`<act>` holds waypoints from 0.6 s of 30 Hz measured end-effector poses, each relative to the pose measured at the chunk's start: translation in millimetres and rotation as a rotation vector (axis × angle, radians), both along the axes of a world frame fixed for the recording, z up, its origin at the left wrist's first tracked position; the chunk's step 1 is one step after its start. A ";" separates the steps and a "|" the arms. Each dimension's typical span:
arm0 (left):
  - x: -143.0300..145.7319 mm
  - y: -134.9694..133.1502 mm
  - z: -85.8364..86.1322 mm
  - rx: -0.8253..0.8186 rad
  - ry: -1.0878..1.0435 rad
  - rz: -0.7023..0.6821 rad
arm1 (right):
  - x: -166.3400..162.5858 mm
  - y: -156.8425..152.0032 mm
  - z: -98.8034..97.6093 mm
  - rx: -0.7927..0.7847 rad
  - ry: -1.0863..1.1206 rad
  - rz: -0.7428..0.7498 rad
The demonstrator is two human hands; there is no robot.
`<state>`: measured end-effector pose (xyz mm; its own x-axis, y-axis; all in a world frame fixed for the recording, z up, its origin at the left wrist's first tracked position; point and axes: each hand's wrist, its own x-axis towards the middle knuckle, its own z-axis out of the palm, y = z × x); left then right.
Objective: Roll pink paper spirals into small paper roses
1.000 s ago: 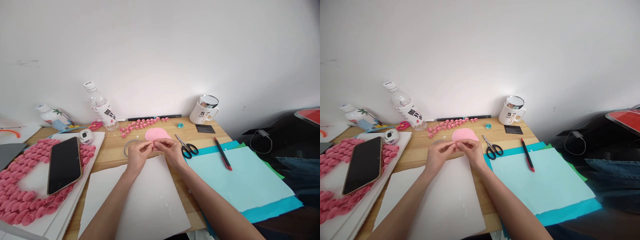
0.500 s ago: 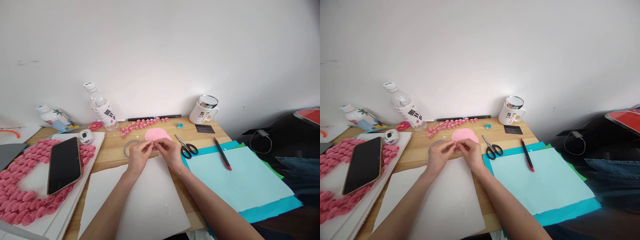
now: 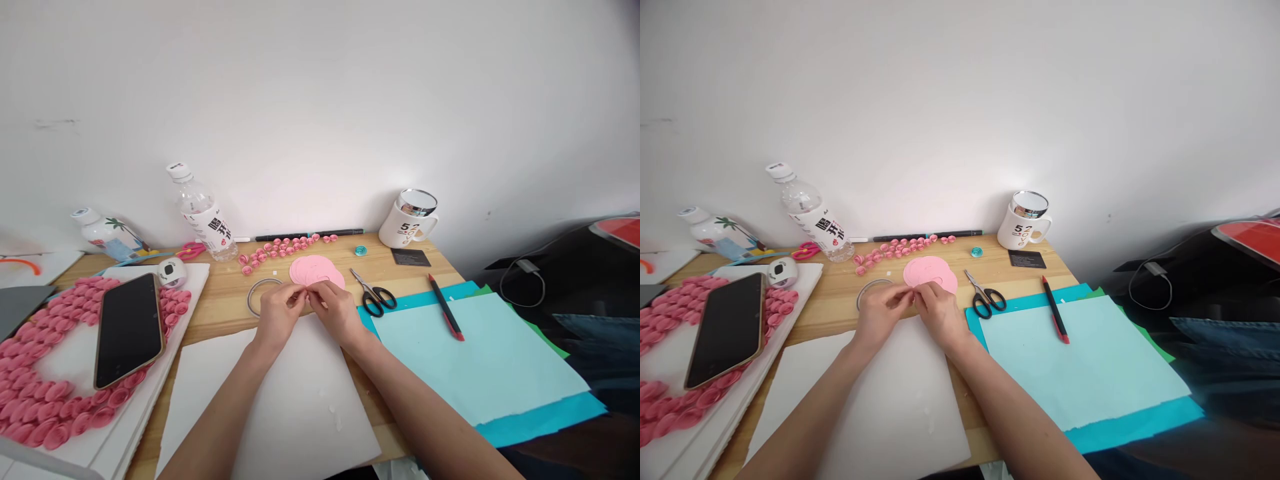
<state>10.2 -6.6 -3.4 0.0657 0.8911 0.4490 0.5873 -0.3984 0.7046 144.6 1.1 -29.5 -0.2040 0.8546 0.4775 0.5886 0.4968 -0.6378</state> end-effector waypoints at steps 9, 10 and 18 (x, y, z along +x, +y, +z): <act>2.4 -0.5 -10.1 0.061 0.017 0.029 | -2.2 -3.5 -0.8 -0.081 0.078 -0.088; 2.7 -0.9 -9.8 0.070 0.022 0.032 | -2.8 -3.8 -0.3 -0.104 0.111 -0.100; 6.1 -4.5 -2.8 0.107 0.018 0.042 | -8.6 -6.7 16.5 -0.371 0.485 -0.147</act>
<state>16.3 -11.2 -6.2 0.0385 0.8404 0.5406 0.6174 -0.4454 0.6484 136.0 -5.7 -13.0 0.0943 0.9838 0.1527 0.2343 0.1272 -0.9638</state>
